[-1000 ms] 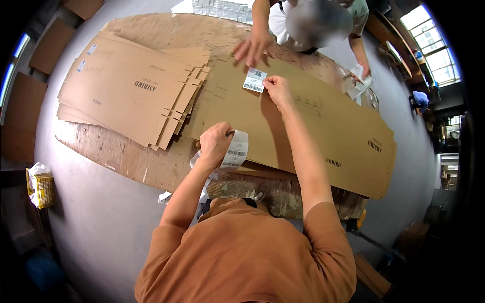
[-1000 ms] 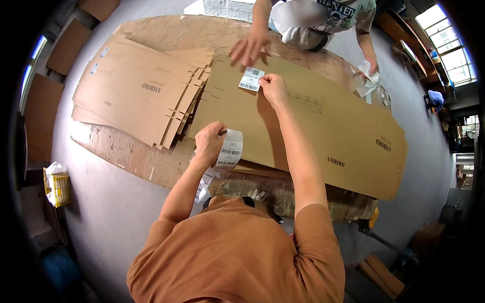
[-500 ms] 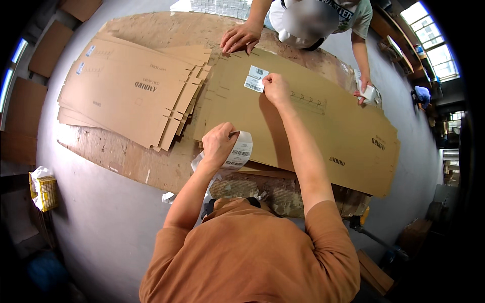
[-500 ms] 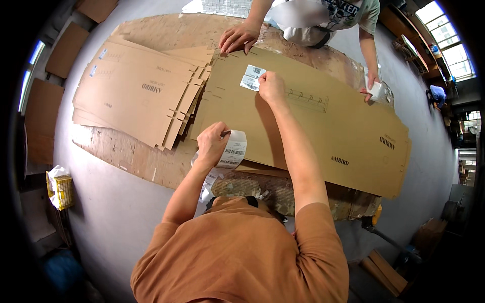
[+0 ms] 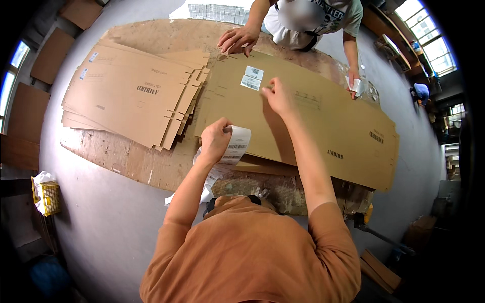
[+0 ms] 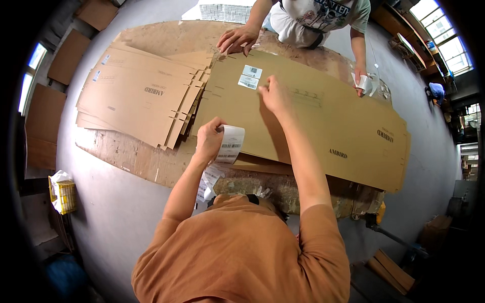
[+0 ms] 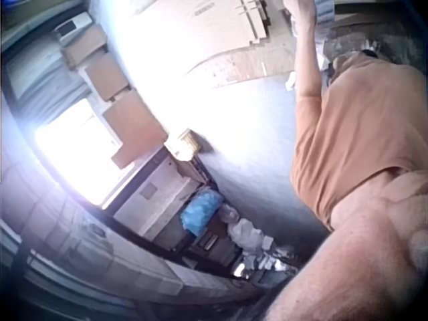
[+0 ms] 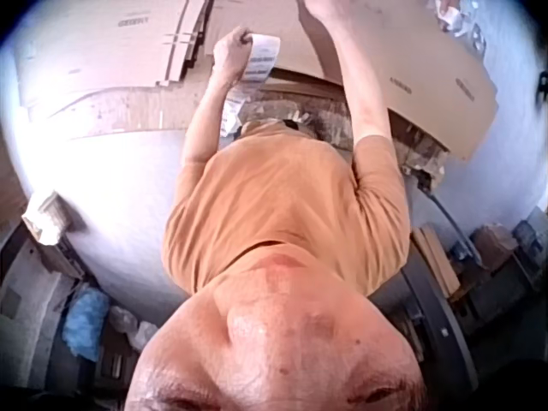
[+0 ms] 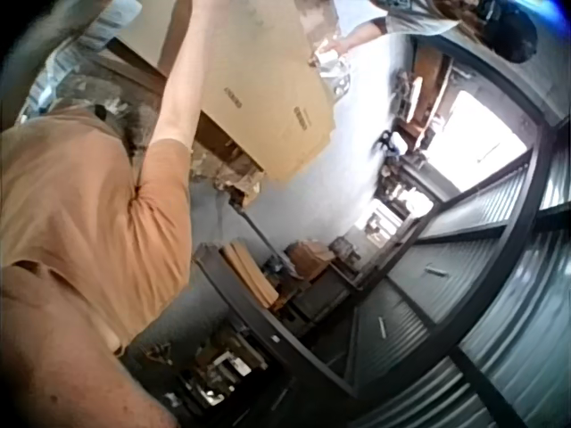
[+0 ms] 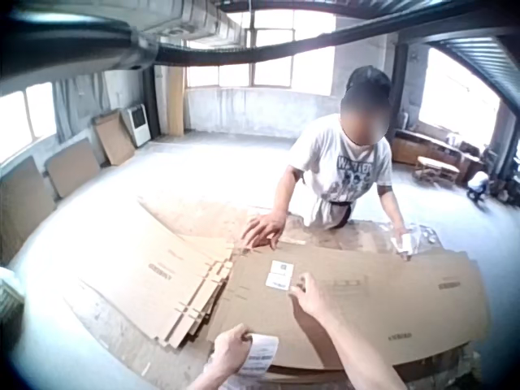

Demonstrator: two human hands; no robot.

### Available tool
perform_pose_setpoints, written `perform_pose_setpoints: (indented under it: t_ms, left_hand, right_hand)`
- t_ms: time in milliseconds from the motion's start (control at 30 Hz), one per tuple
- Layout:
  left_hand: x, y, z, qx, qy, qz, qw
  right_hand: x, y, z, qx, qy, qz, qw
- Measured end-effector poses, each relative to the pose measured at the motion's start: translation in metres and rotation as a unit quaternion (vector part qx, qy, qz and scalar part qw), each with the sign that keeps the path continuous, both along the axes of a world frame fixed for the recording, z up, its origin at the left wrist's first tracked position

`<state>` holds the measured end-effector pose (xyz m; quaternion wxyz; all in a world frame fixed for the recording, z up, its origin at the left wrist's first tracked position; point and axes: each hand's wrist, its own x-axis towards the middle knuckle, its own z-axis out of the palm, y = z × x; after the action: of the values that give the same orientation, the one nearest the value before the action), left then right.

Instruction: The person applies shipping labels to a stack of flat cardboard boxes. They peel individual labels from a roll and place them on the top box, then move the labeled box to a separate pile. A coworker is visible in the background performing similar labeling tasks.

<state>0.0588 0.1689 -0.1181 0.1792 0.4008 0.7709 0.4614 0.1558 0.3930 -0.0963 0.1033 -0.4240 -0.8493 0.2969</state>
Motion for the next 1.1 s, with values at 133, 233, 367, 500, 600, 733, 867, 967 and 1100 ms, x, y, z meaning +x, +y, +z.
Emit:
perform_pose_setpoints:
  t_ms: [133,233,367,500,600,733,867,967,1100]
  left_hand:
    - [0.000,-0.016,0.014,0.022,-0.103,-0.007,0.994]
    - [0.009,-0.031,0.026,0.046,-0.105,0.005,0.993]
    - [0.011,-0.050,0.036,0.045,-0.047,-0.028,0.998]
    - [0.019,-0.061,0.072,0.096,0.112,-0.062,0.987]
    - [0.033,-0.070,0.093,0.190,0.049,-0.057,0.979]
    - [0.034,-0.077,0.104,0.125,-0.101,-0.114,0.980]
    - [0.048,-0.077,0.098,0.093,-0.115,-0.068,0.987]
    - [0.050,-0.075,0.094,0.025,-0.053,-0.035,0.998]
    - [0.042,-0.066,0.075,0.031,-0.008,-0.010,0.999]
  right_hand:
    - [0.050,-0.086,0.005,-0.243,0.211,0.128,0.938]
    - [0.065,-0.137,0.013,-0.349,0.310,0.128,0.875]
    - [0.074,-0.159,0.030,-0.376,0.322,0.133,0.859]
    - [0.080,-0.172,0.047,-0.351,0.343,0.146,0.859]
    - [0.085,-0.178,0.057,-0.374,0.357,0.129,0.846]
    - [0.090,-0.189,0.088,-0.322,0.352,0.104,0.873]
    - [0.096,-0.189,0.078,-0.189,0.392,0.105,0.894]
    - [0.097,-0.181,0.072,-0.028,0.395,0.132,0.909]
    - [0.102,-0.161,0.076,-0.049,0.342,0.131,0.929]
